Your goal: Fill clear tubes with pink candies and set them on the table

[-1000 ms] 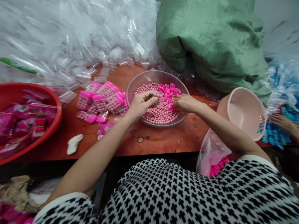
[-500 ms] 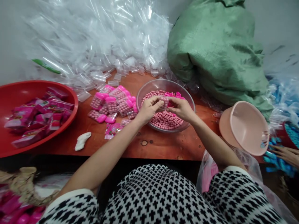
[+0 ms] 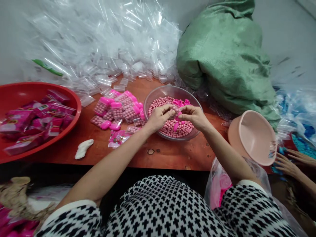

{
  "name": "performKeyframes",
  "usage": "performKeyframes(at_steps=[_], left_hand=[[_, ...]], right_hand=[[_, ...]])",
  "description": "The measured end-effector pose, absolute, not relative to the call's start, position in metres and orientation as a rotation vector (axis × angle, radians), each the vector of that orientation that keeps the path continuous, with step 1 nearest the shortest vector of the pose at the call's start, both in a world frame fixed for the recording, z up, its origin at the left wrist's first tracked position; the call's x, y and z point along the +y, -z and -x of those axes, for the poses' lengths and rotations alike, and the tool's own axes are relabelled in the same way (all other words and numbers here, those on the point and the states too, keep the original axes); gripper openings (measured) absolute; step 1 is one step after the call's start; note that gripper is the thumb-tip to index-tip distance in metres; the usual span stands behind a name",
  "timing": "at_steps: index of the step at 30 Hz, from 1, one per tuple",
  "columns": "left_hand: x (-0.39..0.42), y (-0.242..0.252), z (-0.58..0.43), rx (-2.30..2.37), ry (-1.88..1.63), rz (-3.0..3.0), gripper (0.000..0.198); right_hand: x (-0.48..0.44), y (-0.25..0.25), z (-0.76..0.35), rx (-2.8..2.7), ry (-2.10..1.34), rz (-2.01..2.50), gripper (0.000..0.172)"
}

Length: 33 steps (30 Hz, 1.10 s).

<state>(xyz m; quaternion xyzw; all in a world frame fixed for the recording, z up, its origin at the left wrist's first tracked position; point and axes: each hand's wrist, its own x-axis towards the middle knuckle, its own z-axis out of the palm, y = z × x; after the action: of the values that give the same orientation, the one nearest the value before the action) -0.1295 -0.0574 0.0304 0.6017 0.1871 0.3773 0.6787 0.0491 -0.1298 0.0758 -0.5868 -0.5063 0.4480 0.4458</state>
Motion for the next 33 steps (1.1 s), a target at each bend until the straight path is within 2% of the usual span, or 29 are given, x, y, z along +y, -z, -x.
performKeyframes(at_steps=[4,7,10,18,25,30,33], left_hand=[[-0.059,-0.030,0.131,0.476,-0.860,-1.469,0.042],[-0.061,-0.030,0.132,0.506,-0.878,-1.625,0.034],[-0.061,-0.031,0.132,0.536,-0.893,-1.736,0.028],[-0.065,-0.030,0.136,0.617,-0.954,-1.836,0.023],[-0.070,-0.022,0.136,0.589,-0.995,-2.066,0.021],[-0.065,-0.024,0.136,0.650,-0.989,-1.792,0.023],[-0.061,-0.026,0.132,0.588,-0.918,-1.448,0.030]], right_hand=[[-0.133,-0.083,-0.054,-1.524,-0.448,1.501,0.029],[-0.133,-0.096,-0.056,-1.815,-0.260,1.484,0.023],[-0.130,-0.102,-0.054,-2.041,-0.223,1.494,0.017],[-0.131,-0.091,-0.052,-2.216,-0.150,1.398,0.016],[-0.137,-0.083,-0.048,-2.371,-0.043,1.487,0.020],[-0.122,-0.073,-0.049,-2.060,-0.242,1.356,0.017],[-0.117,-0.073,-0.051,-1.669,-0.467,1.383,0.027]])
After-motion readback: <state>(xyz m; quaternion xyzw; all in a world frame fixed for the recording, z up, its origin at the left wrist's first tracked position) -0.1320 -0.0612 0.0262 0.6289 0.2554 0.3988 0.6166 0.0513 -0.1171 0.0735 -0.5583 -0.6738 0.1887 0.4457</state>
